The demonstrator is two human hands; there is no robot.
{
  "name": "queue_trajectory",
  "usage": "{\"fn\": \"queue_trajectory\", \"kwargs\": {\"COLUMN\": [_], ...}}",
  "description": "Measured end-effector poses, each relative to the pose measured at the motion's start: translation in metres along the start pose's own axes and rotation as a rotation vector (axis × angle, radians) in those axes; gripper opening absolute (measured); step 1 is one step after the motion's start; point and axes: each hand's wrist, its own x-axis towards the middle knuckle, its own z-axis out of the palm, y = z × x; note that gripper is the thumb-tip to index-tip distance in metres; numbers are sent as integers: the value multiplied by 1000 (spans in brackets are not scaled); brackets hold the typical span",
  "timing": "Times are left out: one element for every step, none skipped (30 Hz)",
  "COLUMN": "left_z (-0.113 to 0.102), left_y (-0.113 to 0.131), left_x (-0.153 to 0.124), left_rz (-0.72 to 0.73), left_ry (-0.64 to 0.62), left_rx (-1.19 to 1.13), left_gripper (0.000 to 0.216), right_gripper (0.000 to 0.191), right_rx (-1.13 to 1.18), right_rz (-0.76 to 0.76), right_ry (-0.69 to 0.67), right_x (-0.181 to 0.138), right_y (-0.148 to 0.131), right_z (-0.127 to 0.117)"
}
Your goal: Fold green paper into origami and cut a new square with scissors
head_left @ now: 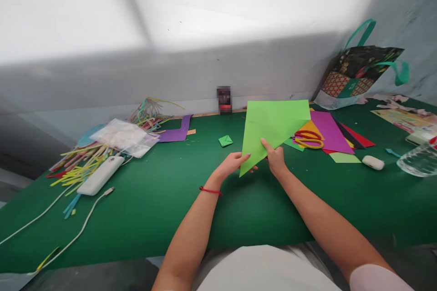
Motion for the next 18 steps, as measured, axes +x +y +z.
{"fn": "queue_trajectory", "kwargs": {"left_z": [1,3,4,5,5,5,5,4,4,4,3,3,4,5,5,7,8,10], "left_y": [-2,-4,-6,-8,-9,-10,-10,-11,-11,-12,-12,-12,-13,-13,-13,-13,-12,-12], "left_x": [2,3,4,5,6,7,7,7,8,8,8,8,9,9,10,10,10,10], "left_rz": [-6,-11,-13,-13,-11,-9,-8,-6,-6,-8,-10,-13,-16,-21,-28,-34,-37,-36], "left_ry": [-3,-7,-8,-10,-10,-12,-15,-17,-19,-20,-21,-21,-19,-15,-10,-5,4,16], "left_rx": [-5,-11,-15,-18,-19,-19,-18,-19,-21,-24,-28,-35,-45,-57,-68,-77,-80,-77], "left_gripper": [44,43,43,43,43,43,42,42,42,43,43,44,44,45,44,43,41,38], "right_gripper": [46,45,45,44,44,45,45,46,46,47,47,47,47,46,46,46,47,48], "right_rx": [-22,-36,-43,-45,-46,-45,-44,-44,-45,-43,-39,-33,-27,-24,-27,-37,-51,-65], "right_rz": [-9,-19,-27,-33,-38,-44,-47,-50,-51,-52,-57,-67,-80,-98,-121,-147,-174,-200], "right_ry": [-6,-7,-3,-1,2,3,2,0,-1,-2,-4,-5,-4,-1,1,7,19,39], "right_x": [-2,-4,-5,-6,-6,-7,-7,-7,-7,-7,-7,-6,-5,-4,-3,-1,0,2], "right_y": [0,-1,-1,-2,-3,-4,-5,-5,-5,-5,-4,-3,-2,-1,0,2,3,4], "right_z": [1,1,1,1,1,1,1,2,2,1,1,1,1,0,-1,-1,-2,-3]}}
